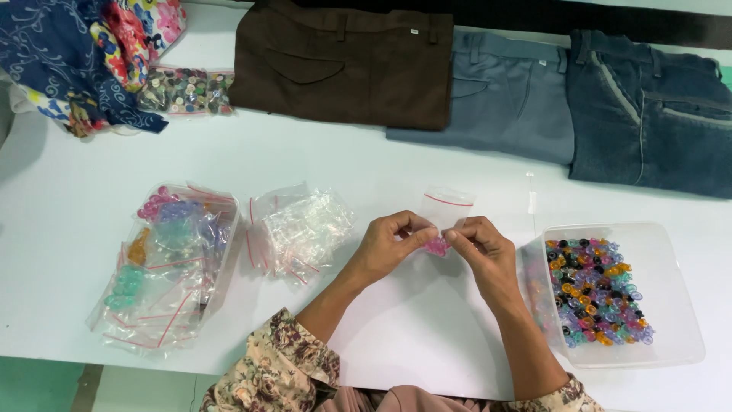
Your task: Sorting pink buttons from a container and placing them into small plastic bags.
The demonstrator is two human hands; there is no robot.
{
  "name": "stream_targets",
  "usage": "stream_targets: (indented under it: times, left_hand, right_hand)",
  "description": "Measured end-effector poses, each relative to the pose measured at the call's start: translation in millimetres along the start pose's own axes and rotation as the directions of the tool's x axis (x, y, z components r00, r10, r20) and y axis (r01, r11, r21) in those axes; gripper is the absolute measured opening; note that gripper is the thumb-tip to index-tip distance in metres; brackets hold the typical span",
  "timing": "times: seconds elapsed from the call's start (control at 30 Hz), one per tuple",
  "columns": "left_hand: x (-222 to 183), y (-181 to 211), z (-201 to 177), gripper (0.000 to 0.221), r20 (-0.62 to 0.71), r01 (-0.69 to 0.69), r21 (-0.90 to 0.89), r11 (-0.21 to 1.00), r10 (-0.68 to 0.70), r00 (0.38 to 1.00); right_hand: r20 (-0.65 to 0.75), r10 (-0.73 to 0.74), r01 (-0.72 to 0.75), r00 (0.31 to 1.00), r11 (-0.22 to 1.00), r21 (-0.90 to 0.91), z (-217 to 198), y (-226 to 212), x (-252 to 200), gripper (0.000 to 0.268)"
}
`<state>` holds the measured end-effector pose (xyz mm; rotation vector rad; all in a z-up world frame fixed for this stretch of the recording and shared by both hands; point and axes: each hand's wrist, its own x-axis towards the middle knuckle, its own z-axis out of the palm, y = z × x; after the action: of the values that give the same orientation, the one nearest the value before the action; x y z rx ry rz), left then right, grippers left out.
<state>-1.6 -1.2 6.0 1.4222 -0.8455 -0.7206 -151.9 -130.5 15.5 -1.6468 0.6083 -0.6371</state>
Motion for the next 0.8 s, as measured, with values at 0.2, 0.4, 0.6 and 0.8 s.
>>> stream_targets:
  times: [0.2, 0.4, 0.6, 0.8]
  left_hand:
    - [0, -4, 1, 0.024, -0.029, -0.029, 0.027, 0.999, 0.030, 0.999]
    - [-2, -7, 2, 0.025, -0.002, 0.001, 0.013, 1.000, -0.001, 1.000]
    - [-3, 3, 3, 0.026, 0.088, 0.064, -0.067, 0.996, -0.058, 0.994]
    - [-3, 8, 1, 0.026, 0.113, 0.063, -0.053, 0.997, -0.057, 0.992]
  right_hand:
    - [-0.002, -0.043, 0.043, 0.999, 0.999, -0.026, 5, -10, -1, 0.010]
    - [-0.014, -0.081, 0.081, 0.997, 0.997, 0.006, -4, 16, 2, 0.008]
    - [-0.041, -0.031, 0.035, 0.999, 0.993, 0.110, -3, 16, 2, 0.009]
    - [-0.044, 0.016, -0.008, 0.999, 0.984, 0.176, -1, 10, 0, 0.009]
